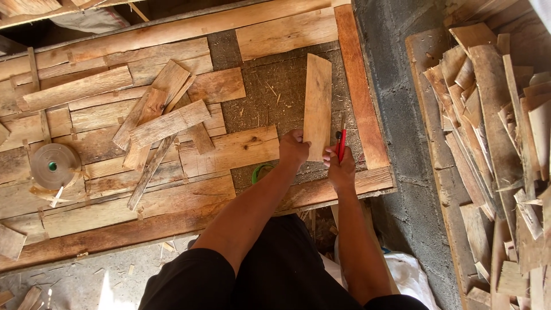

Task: Arranging and trimming small wood pieces to fit into a decorative mosaic panel.

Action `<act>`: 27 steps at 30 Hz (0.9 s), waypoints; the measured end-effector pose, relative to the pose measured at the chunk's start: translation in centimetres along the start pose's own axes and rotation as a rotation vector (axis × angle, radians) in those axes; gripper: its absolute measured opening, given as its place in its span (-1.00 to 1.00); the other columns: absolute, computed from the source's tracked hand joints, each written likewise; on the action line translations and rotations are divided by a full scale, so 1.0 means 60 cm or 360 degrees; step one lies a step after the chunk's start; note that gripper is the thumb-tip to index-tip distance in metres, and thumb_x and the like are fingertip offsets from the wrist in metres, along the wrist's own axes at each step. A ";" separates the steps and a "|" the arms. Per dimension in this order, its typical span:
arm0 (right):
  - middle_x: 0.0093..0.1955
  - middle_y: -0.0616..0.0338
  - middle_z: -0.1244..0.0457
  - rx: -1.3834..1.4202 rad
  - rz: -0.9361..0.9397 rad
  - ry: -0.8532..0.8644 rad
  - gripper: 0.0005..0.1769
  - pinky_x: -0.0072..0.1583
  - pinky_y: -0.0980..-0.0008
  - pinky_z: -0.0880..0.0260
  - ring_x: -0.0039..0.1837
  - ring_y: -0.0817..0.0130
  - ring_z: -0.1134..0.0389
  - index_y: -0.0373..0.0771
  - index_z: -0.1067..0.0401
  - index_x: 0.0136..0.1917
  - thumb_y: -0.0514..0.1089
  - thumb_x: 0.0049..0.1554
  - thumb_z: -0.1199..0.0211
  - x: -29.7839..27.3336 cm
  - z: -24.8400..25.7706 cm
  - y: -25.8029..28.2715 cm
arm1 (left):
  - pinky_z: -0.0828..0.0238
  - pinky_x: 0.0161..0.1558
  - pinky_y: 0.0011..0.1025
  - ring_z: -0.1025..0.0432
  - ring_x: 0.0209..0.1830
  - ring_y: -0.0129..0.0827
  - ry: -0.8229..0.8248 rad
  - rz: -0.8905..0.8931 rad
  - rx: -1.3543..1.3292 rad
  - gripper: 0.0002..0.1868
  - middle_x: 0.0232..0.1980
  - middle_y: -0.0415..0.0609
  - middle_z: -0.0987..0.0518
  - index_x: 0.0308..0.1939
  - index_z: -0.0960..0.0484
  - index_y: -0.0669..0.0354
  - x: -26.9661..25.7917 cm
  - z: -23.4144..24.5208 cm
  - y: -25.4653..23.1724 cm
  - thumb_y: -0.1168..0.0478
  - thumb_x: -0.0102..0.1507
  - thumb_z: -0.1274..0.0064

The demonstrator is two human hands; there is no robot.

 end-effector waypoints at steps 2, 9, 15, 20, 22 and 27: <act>0.11 0.03 -0.37 0.0006 0.0031 -0.0028 -0.84 0.03 0.39 -0.58 0.02 0.35 -0.47 -0.30 -0.31 0.14 -0.29 0.32 0.03 -0.004 0.010 0.013 | -0.60 -0.10 -0.31 -0.63 -0.13 -0.20 -0.0013 -0.0139 0.0067 -0.69 -0.01 0.07 -0.69 0.09 -0.63 0.20 -0.014 -0.005 -0.014 0.33 0.25 -0.16; 0.01 -0.01 -0.27 -0.0344 0.1085 -0.0661 -0.94 -0.12 0.41 -0.50 -0.07 0.28 -0.30 -0.27 -0.37 0.02 -0.37 0.32 -0.16 -0.016 0.061 0.100 | -0.54 -0.15 -0.19 -0.59 -0.22 -0.15 -0.0232 -0.0950 0.0606 -0.77 -0.06 0.09 -0.64 0.00 -0.72 0.07 -0.093 0.065 -0.169 0.38 0.32 -0.05; 0.20 -0.23 -0.32 -0.0842 0.1618 -0.0833 -0.78 0.06 0.32 -0.63 0.11 0.07 -0.42 -0.34 -0.49 0.17 -0.46 0.33 -0.11 -0.034 0.083 0.222 | -0.36 0.10 -0.09 -0.50 -0.03 -0.21 -0.0120 -0.1624 0.1540 -0.63 -0.10 0.03 -0.62 -0.11 -0.79 -0.04 -0.095 0.121 -0.269 0.47 0.12 -0.13; -0.13 0.08 -0.40 -0.0671 0.0871 -0.0281 -0.86 -0.30 0.41 -0.28 -0.29 0.41 -0.30 -0.29 -0.57 0.09 -0.29 0.30 -0.23 -0.022 0.070 0.193 | -0.21 0.29 0.00 -0.42 0.10 -0.15 0.0030 -0.1726 0.1869 -0.72 -0.05 0.07 -0.59 -0.11 -0.78 -0.01 -0.106 0.150 -0.324 0.41 0.17 -0.15; -0.27 0.16 -0.39 -0.0644 0.0680 -0.0169 -0.88 -0.42 0.41 -0.14 -0.43 0.47 -0.24 -0.29 -0.59 0.04 -0.23 0.26 -0.30 -0.022 0.058 0.180 | -0.14 0.35 0.06 -0.41 0.12 -0.12 0.0063 -0.1748 0.1935 -0.71 -0.03 0.09 -0.58 -0.10 -0.77 0.01 -0.089 0.146 -0.317 0.42 0.17 -0.14; -0.40 0.24 -0.25 -0.0429 0.0442 -0.0311 -0.85 -0.36 0.45 -0.05 -0.41 0.55 -0.12 -0.30 -0.57 -0.09 -0.18 0.18 -0.45 0.000 0.039 0.147 | -0.03 0.53 0.03 -0.31 0.39 0.05 -0.0415 -0.2270 0.1350 -0.68 0.18 0.17 -0.50 -0.08 -0.73 0.18 -0.096 0.146 -0.307 0.51 0.14 -0.09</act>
Point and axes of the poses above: each hand's wrist, its own x-axis towards the middle knuckle, its own z-axis out of the back of the hand, y = z × x, the point moved 2 cm from there along x, towards the middle knuckle
